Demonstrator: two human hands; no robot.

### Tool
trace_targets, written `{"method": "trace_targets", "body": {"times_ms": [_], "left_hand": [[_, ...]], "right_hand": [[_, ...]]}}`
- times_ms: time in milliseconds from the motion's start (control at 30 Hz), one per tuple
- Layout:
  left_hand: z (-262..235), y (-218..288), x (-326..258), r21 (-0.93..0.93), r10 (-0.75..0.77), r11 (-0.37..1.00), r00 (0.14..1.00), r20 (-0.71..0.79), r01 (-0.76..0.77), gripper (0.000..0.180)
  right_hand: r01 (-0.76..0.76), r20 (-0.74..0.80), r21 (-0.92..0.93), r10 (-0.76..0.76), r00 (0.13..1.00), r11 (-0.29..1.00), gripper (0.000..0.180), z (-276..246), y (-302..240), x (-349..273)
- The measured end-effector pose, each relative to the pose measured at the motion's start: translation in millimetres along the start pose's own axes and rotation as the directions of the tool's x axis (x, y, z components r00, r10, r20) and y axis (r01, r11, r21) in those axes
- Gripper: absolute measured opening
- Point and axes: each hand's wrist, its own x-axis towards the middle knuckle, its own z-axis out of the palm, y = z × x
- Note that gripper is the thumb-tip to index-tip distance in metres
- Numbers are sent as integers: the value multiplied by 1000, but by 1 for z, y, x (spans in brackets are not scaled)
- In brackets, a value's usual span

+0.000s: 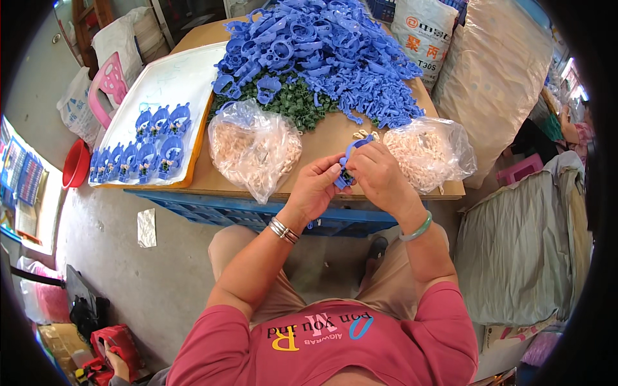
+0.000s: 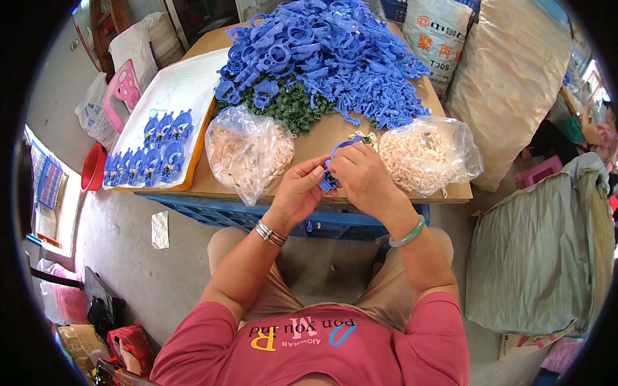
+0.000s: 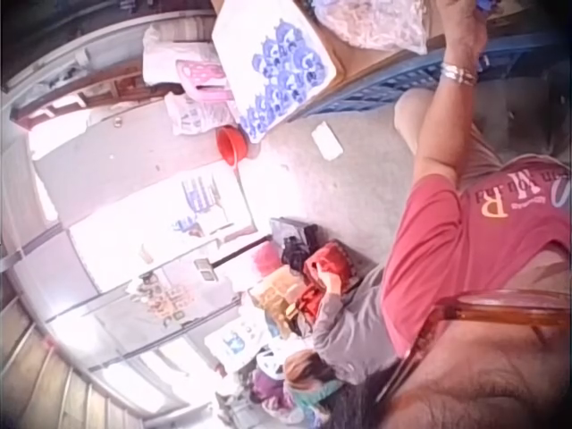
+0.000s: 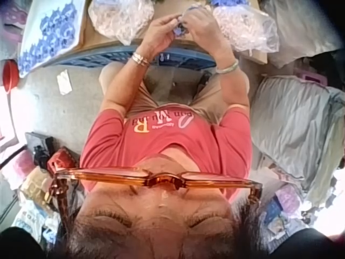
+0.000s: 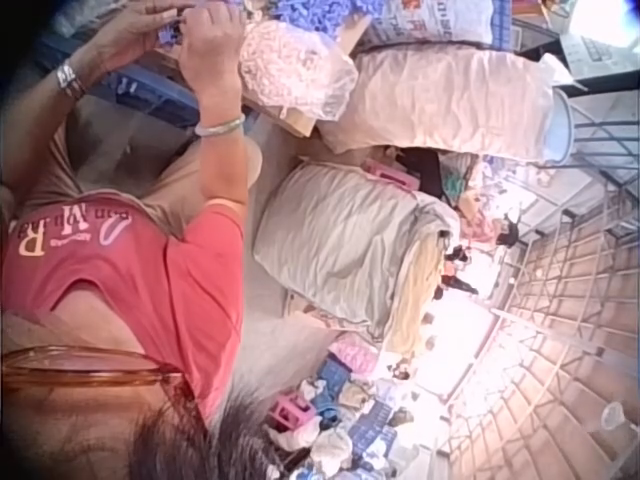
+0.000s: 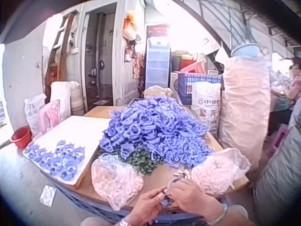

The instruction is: Assembling small plastic toy components and placing them on a tray.

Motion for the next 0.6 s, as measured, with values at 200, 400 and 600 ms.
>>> {"method": "trace_targets", "body": {"times_ms": [200, 400, 600], "left_hand": [[5, 0, -3, -57, 56, 997, 998, -19, -57, 32], [3, -1, -1, -79, 95, 993, 995, 39, -92, 32], [6, -3, -3, -105, 92, 990, 995, 23, -89, 33]], "right_hand": [[-200, -45, 148, 208, 977, 969, 8, 5, -5, -1], [-379, -8, 284, 397, 918, 881, 9, 4, -4, -3], [-281, -118, 174, 303, 946, 944, 8, 5, -4, -4]]}}
